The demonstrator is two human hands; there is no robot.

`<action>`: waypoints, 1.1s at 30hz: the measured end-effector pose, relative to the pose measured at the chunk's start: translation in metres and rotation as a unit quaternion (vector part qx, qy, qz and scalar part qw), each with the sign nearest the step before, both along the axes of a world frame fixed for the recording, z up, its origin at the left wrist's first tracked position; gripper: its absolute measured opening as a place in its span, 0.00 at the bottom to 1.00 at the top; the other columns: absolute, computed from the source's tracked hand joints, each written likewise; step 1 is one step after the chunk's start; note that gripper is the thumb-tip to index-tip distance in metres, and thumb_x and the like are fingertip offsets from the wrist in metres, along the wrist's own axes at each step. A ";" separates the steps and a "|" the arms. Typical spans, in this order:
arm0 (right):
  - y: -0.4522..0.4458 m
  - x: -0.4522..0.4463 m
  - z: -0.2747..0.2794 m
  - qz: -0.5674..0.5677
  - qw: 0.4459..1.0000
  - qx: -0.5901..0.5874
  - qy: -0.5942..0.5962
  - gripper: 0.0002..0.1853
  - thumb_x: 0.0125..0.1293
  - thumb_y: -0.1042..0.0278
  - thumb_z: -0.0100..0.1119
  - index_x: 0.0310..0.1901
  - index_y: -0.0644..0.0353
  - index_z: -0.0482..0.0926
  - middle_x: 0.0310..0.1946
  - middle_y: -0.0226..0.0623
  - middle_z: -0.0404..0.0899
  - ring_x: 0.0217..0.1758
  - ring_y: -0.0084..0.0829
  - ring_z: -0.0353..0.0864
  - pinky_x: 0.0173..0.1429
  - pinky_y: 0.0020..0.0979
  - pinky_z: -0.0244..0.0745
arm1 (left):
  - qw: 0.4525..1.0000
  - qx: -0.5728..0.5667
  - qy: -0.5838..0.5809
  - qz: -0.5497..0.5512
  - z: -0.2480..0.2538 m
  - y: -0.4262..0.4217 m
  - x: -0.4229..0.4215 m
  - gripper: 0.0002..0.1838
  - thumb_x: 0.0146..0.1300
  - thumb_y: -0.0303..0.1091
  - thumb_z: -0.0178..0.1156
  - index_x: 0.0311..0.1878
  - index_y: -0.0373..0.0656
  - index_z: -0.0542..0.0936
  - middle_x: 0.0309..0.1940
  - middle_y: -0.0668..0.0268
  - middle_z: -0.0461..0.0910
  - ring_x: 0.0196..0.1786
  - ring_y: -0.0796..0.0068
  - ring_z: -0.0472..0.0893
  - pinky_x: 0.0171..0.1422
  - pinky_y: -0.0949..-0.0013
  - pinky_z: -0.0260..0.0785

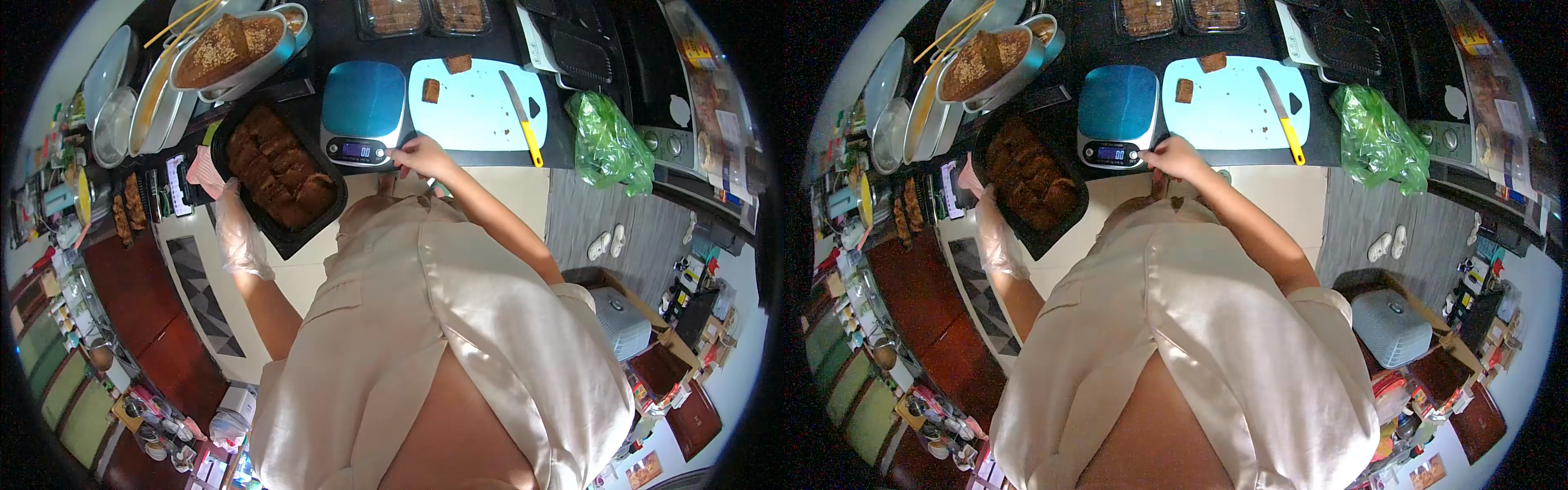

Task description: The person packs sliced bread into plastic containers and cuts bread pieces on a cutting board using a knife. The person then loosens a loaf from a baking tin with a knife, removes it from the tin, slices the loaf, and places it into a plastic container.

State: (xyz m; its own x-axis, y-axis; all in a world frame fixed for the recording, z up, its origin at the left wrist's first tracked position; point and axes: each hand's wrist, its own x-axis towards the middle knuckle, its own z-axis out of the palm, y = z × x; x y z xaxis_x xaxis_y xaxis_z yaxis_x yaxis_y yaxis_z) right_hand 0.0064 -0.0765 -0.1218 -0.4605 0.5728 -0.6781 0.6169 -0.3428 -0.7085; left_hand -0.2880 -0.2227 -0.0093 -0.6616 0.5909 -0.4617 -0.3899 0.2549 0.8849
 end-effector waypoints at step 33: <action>0.042 0.007 0.005 -0.216 0.949 0.057 0.221 0.14 0.60 0.85 0.54 0.50 0.71 0.74 0.45 0.41 0.75 0.36 0.37 0.84 0.32 0.33 0.89 | 0.915 -0.193 0.251 -0.252 -0.005 0.064 0.070 0.26 0.67 0.53 0.48 0.55 0.44 0.83 0.33 0.66 0.87 0.45 0.73 0.81 0.57 0.68 0.67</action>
State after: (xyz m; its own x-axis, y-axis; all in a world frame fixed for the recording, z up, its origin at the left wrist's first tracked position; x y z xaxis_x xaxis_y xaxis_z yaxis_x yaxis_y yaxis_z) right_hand 0.0131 -0.0348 -0.1169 -0.3904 0.8316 -0.3951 0.0699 -0.4011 -0.9134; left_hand -0.2176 -0.1590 -0.0139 -0.5363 0.7363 -0.4127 0.2930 0.6209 0.7271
